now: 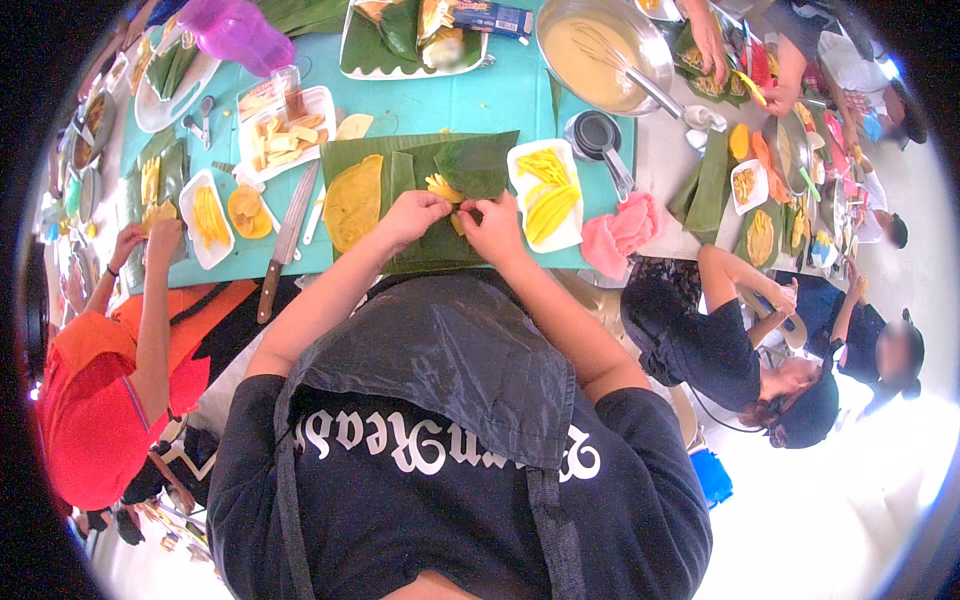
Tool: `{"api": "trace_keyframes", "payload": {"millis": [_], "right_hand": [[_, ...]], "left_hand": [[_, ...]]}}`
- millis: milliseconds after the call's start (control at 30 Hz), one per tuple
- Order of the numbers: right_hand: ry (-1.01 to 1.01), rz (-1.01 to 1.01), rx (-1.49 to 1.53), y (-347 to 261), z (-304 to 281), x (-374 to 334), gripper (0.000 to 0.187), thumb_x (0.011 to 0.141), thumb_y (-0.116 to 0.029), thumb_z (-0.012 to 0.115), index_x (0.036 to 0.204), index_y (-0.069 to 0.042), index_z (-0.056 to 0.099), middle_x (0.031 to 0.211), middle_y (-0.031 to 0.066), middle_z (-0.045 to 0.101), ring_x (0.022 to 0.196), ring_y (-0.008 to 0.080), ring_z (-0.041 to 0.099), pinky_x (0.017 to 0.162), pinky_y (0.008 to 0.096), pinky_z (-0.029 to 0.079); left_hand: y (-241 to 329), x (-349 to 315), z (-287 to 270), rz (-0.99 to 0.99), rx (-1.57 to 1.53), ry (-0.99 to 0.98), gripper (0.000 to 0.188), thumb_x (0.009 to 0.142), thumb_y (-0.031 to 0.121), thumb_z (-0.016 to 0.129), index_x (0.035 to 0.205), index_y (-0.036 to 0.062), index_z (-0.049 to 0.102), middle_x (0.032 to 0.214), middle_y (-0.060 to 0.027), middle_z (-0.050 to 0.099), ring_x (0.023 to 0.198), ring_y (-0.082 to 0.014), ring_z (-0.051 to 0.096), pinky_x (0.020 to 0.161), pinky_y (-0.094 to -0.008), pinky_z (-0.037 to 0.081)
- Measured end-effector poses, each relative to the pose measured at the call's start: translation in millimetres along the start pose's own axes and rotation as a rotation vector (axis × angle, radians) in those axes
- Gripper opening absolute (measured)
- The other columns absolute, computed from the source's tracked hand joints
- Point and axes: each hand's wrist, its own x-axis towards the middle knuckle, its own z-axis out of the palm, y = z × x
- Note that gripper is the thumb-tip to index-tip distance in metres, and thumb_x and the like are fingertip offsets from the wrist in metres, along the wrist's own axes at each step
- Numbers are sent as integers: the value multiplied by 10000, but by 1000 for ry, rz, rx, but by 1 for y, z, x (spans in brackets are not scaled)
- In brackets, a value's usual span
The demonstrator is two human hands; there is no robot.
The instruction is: The person assembles a food item by placing sliced yellow fruit onto a yellow crepe laid on a banana leaf. They use scissors to trim the fruit and then fold the crepe over the filling to create a roll. The process is repeated with multiple units on a communal table.
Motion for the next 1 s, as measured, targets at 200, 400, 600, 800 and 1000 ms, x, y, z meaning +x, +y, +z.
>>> {"api": "trace_keyframes", "payload": {"millis": [200, 400, 600, 800, 1000], "right_hand": [[-70, 157, 26, -3, 1, -1, 176, 712, -245, 740, 775, -80, 730, 978, 171, 624, 1000, 335, 555, 896, 423, 424], [-92, 228, 68, -7, 3, 4, 163, 712, -234, 726, 733, -72, 727, 875, 167, 637, 941, 322, 576, 857, 414, 448], [-142, 243, 40, -3, -1, 6, 153, 720, -206, 697, 732, -55, 722, 876, 176, 647, 953, 334, 586, 873, 422, 460], [-191, 261, -9, 8, 0, 7, 161, 726, -197, 678, 735, -42, 717, 903, 200, 646, 974, 348, 586, 885, 427, 463], [-195, 270, -57, 2, 0, 9, 176, 724, -209, 659, 730, -42, 715, 903, 222, 652, 970, 364, 587, 887, 438, 461]], "left_hand": [[15, -6, -2, -159, -63, -29, 251, 882, 198, 633, 972, -23, 710, 849, -78, 699, 779, -139, 618, 730, -306, 487], [12, -7, -2, -85, -47, -3, 260, 871, 230, 653, 966, -4, 715, 836, -92, 709, 765, -154, 639, 734, -313, 497], [20, -7, -4, 145, 462, 91, 245, 856, 276, 638, 947, 67, 727, 895, -157, 686, 816, -310, 663, 733, -411, 511], [26, -12, 3, 214, 572, 165, 227, 861, 256, 608, 907, 67, 724, 927, -151, 672, 866, -346, 642, 771, -442, 505], [24, -11, 7, 255, 665, 234, 221, 885, 241, 562, 897, 79, 712, 946, -133, 656, 859, -343, 640, 764, -449, 513]]}}
